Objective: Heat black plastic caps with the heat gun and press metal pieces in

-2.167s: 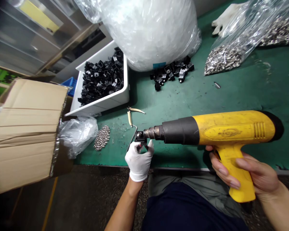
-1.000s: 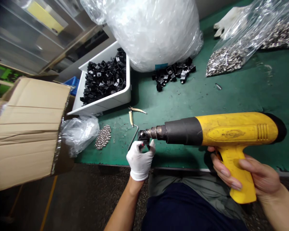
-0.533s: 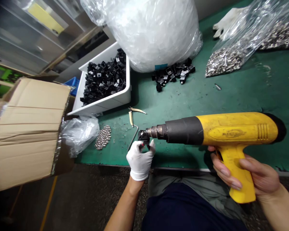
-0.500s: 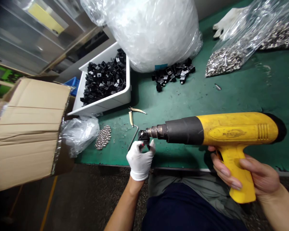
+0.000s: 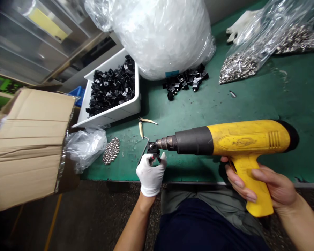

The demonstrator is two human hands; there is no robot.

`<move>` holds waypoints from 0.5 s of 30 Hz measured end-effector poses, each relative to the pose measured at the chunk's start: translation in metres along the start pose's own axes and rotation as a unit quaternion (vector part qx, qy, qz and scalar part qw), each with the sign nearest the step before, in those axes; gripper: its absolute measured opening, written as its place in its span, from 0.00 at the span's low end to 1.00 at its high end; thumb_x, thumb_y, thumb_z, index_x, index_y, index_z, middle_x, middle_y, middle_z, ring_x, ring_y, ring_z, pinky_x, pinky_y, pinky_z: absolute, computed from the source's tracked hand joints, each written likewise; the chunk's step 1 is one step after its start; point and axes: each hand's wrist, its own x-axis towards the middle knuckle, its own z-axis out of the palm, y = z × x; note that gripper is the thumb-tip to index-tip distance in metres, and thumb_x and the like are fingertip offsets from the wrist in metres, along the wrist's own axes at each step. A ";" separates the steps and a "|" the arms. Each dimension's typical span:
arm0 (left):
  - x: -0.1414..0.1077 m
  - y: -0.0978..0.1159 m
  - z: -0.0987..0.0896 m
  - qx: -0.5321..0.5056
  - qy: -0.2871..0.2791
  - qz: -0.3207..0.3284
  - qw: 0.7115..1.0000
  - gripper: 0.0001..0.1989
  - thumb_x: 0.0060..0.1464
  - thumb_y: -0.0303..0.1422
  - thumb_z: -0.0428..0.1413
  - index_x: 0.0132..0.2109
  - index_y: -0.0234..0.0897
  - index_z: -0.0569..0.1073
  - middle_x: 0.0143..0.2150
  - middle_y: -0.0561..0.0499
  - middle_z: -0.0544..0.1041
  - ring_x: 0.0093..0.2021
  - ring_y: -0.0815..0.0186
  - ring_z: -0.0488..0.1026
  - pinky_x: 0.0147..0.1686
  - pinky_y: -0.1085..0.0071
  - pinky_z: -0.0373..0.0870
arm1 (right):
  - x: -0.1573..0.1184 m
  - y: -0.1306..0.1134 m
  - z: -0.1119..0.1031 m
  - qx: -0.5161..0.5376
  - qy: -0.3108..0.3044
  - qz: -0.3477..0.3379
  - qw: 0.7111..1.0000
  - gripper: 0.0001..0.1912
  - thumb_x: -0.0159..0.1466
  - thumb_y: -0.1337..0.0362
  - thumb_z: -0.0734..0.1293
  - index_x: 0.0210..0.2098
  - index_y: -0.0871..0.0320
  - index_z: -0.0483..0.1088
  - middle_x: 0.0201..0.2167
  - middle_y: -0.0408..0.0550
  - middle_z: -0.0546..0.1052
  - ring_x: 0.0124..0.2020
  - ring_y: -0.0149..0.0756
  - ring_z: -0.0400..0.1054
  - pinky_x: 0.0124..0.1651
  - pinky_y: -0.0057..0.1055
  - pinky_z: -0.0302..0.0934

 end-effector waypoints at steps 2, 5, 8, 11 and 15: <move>0.000 0.000 0.000 0.000 0.003 0.002 1.000 0.15 0.52 0.44 0.62 0.29 0.40 0.67 0.24 0.56 0.69 0.24 0.69 0.69 0.28 0.73 0.62 | 0.001 0.000 -0.001 0.004 -0.004 -0.006 1.000 0.26 0.59 0.51 0.67 0.55 0.52 0.71 0.28 0.51 0.69 0.18 0.31 0.57 0.21 0.31 0.51; 0.000 0.000 0.000 -0.001 0.004 0.002 1.000 0.15 0.52 0.43 0.62 0.29 0.40 0.67 0.24 0.55 0.69 0.25 0.68 0.69 0.28 0.73 0.62 | 0.003 0.002 -0.002 0.008 -0.012 -0.011 1.000 0.26 0.60 0.51 0.67 0.56 0.52 0.71 0.29 0.51 0.69 0.18 0.30 0.57 0.21 0.31 0.51; 0.001 0.000 -0.001 -0.008 0.000 0.003 1.000 0.14 0.52 0.43 0.62 0.29 0.40 0.68 0.24 0.55 0.69 0.24 0.68 0.69 0.28 0.73 0.61 | 0.003 0.001 -0.002 0.003 -0.019 -0.011 1.000 0.26 0.61 0.51 0.67 0.56 0.52 0.71 0.30 0.51 0.70 0.18 0.31 0.57 0.21 0.30 0.51; 0.001 -0.001 -0.002 -0.018 -0.004 0.003 1.000 0.14 0.52 0.43 0.62 0.29 0.40 0.68 0.24 0.56 0.69 0.24 0.69 0.69 0.28 0.73 0.62 | 0.003 0.000 -0.002 0.007 -0.024 -0.003 1.000 0.25 0.60 0.51 0.67 0.55 0.53 0.71 0.29 0.50 0.70 0.19 0.30 0.57 0.21 0.30 0.52; 0.003 -0.004 0.000 -0.019 -0.005 0.006 1.000 0.15 0.52 0.44 0.62 0.29 0.40 0.68 0.24 0.56 0.70 0.24 0.68 0.70 0.28 0.73 0.63 | 0.008 0.003 -0.003 0.022 -0.036 -0.019 0.999 0.26 0.60 0.52 0.67 0.56 0.54 0.71 0.30 0.50 0.70 0.19 0.30 0.58 0.21 0.29 0.52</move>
